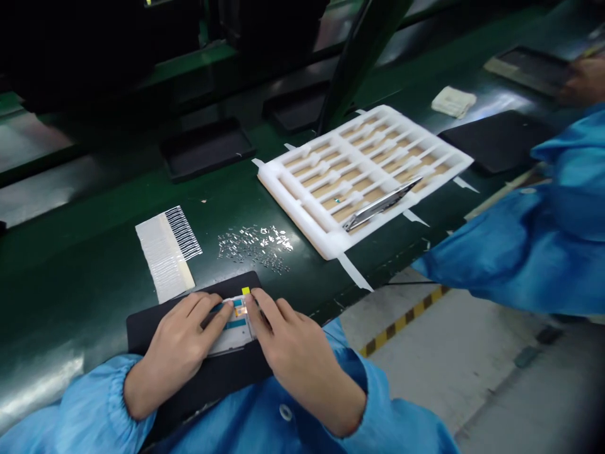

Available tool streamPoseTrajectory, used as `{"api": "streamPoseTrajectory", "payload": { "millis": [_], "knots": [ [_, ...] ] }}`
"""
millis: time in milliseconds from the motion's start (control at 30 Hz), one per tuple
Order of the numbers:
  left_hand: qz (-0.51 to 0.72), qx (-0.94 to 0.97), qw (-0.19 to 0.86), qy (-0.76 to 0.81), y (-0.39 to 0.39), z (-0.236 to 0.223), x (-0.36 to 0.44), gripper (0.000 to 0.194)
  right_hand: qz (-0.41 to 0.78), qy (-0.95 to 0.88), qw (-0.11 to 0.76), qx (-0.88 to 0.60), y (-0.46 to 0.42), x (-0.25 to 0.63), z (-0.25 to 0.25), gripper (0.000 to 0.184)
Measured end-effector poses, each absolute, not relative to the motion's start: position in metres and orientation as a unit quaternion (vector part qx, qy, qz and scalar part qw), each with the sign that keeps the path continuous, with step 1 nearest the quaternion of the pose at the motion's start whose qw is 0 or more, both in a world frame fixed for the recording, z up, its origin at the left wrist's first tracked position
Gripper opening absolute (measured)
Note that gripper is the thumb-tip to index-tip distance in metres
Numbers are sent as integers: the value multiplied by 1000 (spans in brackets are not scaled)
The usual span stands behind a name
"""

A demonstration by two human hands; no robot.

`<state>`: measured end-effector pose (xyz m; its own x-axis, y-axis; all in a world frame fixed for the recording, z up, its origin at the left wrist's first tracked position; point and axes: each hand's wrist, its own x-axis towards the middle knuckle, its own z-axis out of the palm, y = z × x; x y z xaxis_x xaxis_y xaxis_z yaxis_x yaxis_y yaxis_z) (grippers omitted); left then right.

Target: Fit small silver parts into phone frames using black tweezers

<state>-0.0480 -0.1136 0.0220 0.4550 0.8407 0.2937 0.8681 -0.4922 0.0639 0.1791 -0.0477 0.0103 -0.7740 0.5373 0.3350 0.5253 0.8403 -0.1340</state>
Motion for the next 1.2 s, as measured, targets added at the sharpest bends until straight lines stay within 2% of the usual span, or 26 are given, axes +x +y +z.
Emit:
{"api": "streamPoseTrajectory", "payload": {
  "millis": [100, 167, 233, 300, 400, 500, 600, 733, 867, 1033, 1200],
  "knots": [
    [-142, -846, 23, -514, -114, 26, -50, 32, 133, -903, 259, -315, -43, 188, 9, 34],
    [-140, -834, -17, -534, -115, 32, -50, 30, 243, -824, 365, -359, -32, 197, 6, 24],
    [-127, -824, -61, -549, -118, 37, -50, 37, 323, -717, 462, -410, -21, 207, 0, 18],
    [-106, -822, -87, -553, -122, 41, -50, 47, 366, -620, 534, -444, -13, 213, -10, 35],
    [-105, -822, -91, -553, -122, 45, -54, 42, 387, -531, 600, -456, -9, 215, -29, 53],
    [-133, -824, -84, -544, -99, 55, -68, 37, 389, -498, 609, -480, -14, 211, -42, 57],
    [-153, -819, -42, -552, -39, 71, -96, 38, 387, -518, 594, -479, -18, 207, -46, 55],
    [-106, -763, 4, -637, 74, 87, -135, 50, 375, -536, 588, -476, -18, 208, -43, 57],
    [-91, -739, 0, -668, 159, 86, -157, 60, 362, -558, 585, -465, -15, 211, -40, 56],
    [-116, -709, -21, -695, 200, 76, -169, 37, 349, -557, 587, -472, -14, 209, -35, 56],
    [-150, -707, -46, -689, 201, 84, -128, 41, 341, -552, 597, -472, -14, 205, -37, 58]
  ]
}}
